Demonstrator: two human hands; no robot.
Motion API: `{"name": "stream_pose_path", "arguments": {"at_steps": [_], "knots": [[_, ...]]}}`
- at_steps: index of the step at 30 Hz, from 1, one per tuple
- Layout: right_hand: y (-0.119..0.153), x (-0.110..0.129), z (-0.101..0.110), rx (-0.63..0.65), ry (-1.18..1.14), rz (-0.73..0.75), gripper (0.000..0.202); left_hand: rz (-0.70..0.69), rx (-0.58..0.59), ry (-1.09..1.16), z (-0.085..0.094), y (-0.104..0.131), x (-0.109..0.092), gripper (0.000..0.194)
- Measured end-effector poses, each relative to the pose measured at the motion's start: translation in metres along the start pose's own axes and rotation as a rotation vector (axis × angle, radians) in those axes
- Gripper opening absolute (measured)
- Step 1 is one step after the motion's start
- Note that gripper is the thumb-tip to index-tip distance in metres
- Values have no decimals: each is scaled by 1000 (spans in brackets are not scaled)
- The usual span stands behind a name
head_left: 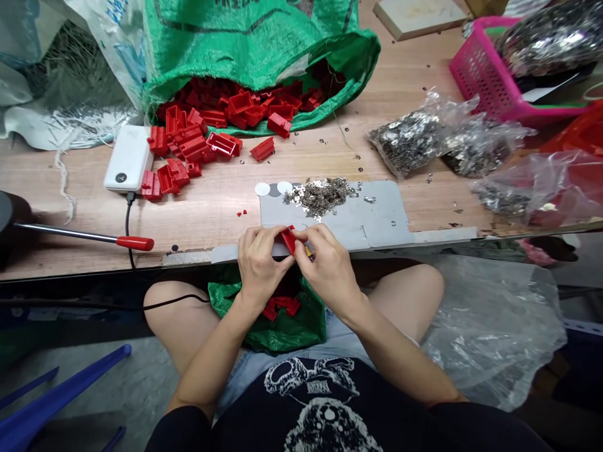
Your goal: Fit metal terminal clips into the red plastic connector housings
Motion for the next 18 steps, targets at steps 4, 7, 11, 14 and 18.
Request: {"name": "stream_pose_path", "arguments": {"at_steps": [4, 7, 11, 14, 18], "knots": [[1, 2, -1, -8, 72, 33, 20, 4, 14, -19, -1, -1, 0, 35], [-2, 3, -4, 29, 108, 53, 22, 3, 15, -23, -2, -1, 0, 33], [-6, 0, -5, 73, 78, 28, 22, 5, 20, -24, -4, -2, 0, 36], [-1, -7, -1, 55, -84, -2, 23, -2, 32, 0, -2, -3, 0, 40], [11, -36, 18, -58, -201, -75, 31, 27, -9, 154, 11, -7, 4, 48]]}}
Point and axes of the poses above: each hand's wrist, its own y-axis away from the middle knuckle, its own z-axis out of the back of the hand, x = y × z, the point moved 8 cm from there along -y, towards the middle knuckle, and after that the axes turned 15 degrees about -x, right-handed, at the moved point
